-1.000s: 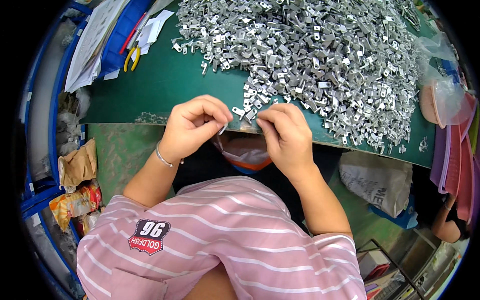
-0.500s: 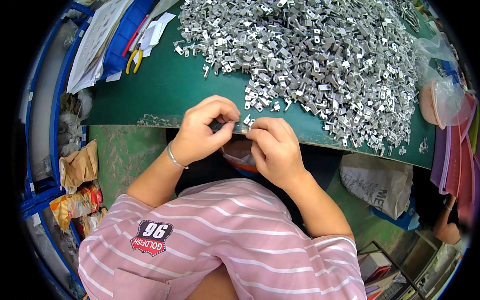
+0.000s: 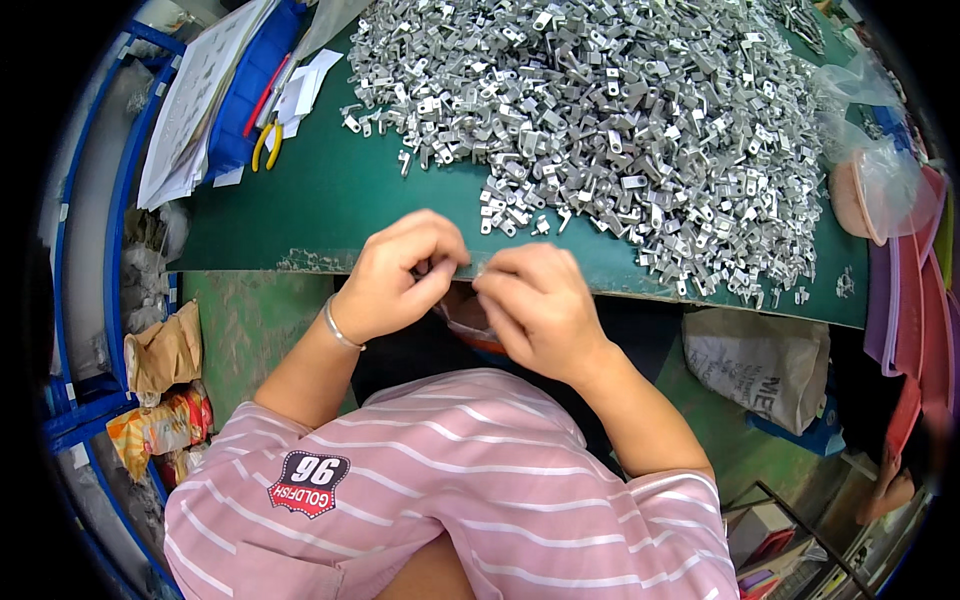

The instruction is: The person sits at a green workbench and repeatedly picks up small metal clips from a large pile. They manipulate each clip with both hands, then place it into a small container. The person briefly pauses to gather more clips from a plastic bag before resuming the repetitive assembly process.

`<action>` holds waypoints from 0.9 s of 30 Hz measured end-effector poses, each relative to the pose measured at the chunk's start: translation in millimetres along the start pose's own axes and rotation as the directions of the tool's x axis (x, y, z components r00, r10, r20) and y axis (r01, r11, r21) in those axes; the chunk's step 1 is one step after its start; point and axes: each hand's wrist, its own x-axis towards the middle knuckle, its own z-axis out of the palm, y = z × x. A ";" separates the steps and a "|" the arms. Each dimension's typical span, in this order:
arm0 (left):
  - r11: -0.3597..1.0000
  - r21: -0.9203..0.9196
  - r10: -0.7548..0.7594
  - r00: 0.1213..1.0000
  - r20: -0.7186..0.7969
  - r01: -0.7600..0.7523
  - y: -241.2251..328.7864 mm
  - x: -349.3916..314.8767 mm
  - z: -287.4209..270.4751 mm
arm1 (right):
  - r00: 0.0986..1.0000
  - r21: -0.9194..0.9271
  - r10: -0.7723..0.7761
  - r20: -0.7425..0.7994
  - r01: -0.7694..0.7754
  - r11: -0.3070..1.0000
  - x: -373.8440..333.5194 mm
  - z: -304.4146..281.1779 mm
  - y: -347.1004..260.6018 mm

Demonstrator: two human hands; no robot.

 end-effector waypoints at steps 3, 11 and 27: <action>0.994 0.108 0.037 0.991 -0.125 -0.023 0.2 16.2 11.3 | 0.973 -0.242 0.073 -0.221 -0.127 0.962 11.8 -1.1 8.3; 0.976 0.198 0.113 0.990 -0.081 -0.095 -11.8 25.1 16.9 | 0.990 -0.126 0.035 -0.140 -0.053 0.991 3.7 6.1 10.2; 0.990 0.109 0.096 0.992 -0.084 -0.087 -2.9 -4.1 7.3 | 0.995 -0.023 0.042 -0.096 -0.045 0.999 12.3 13.3 4.6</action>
